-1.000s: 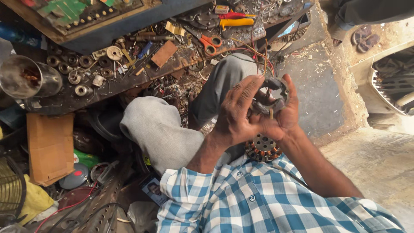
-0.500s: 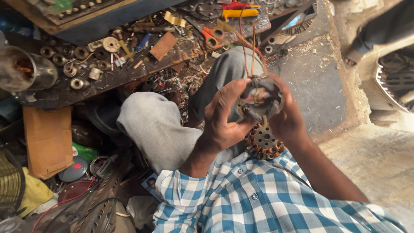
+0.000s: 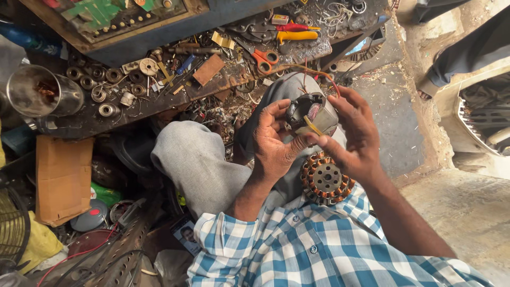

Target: The person sits on the floor in a workshop and repairs a circular copper-wound electrical component. They use pliers to strip and adjust wires, then use a small wooden block to press or secure parts of the winding. The person also handles a separate cylindrical motor component, inspecting its wires and connections.

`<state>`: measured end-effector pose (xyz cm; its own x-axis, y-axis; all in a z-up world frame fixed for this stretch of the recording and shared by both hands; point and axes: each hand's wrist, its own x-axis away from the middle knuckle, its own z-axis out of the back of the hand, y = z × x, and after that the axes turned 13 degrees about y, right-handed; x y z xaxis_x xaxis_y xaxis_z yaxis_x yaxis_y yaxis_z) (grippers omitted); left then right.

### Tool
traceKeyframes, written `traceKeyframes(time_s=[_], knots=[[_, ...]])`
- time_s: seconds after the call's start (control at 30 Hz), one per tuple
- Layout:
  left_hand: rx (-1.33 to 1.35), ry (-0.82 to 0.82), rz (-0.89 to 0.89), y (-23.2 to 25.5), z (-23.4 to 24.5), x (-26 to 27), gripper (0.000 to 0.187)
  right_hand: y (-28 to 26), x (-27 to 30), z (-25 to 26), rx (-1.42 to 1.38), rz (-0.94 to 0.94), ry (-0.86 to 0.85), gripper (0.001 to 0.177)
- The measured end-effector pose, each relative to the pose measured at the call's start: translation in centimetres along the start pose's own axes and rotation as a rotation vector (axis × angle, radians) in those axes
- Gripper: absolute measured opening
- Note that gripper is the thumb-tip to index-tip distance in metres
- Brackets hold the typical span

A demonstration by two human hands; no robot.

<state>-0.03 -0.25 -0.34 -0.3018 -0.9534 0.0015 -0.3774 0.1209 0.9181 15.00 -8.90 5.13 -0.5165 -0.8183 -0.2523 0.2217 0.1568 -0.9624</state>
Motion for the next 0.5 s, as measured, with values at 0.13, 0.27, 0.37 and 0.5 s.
traceKeyframes(time_s=[0.13,0.27,0.37,0.5], knots=[[-0.069,-0.056,-0.040,0.8,-0.2,0.1,0.091,-1.1,-0.8,0.0,0.063,-0.035,-0.051,0.068],[-0.273,-0.164,-0.319,2.8,0.4,-0.4,0.104,-1.6,-0.7,0.0,0.135,-0.046,-0.066,0.061],[-0.437,-0.164,-0.426,3.4,0.1,-0.3,0.115,-1.6,-0.8,0.3,0.051,-0.095,-0.128,0.057],[-0.461,-0.133,-0.458,2.7,-0.8,-0.2,0.112,-1.6,-0.6,0.7,0.157,-0.063,-0.186,0.055]])
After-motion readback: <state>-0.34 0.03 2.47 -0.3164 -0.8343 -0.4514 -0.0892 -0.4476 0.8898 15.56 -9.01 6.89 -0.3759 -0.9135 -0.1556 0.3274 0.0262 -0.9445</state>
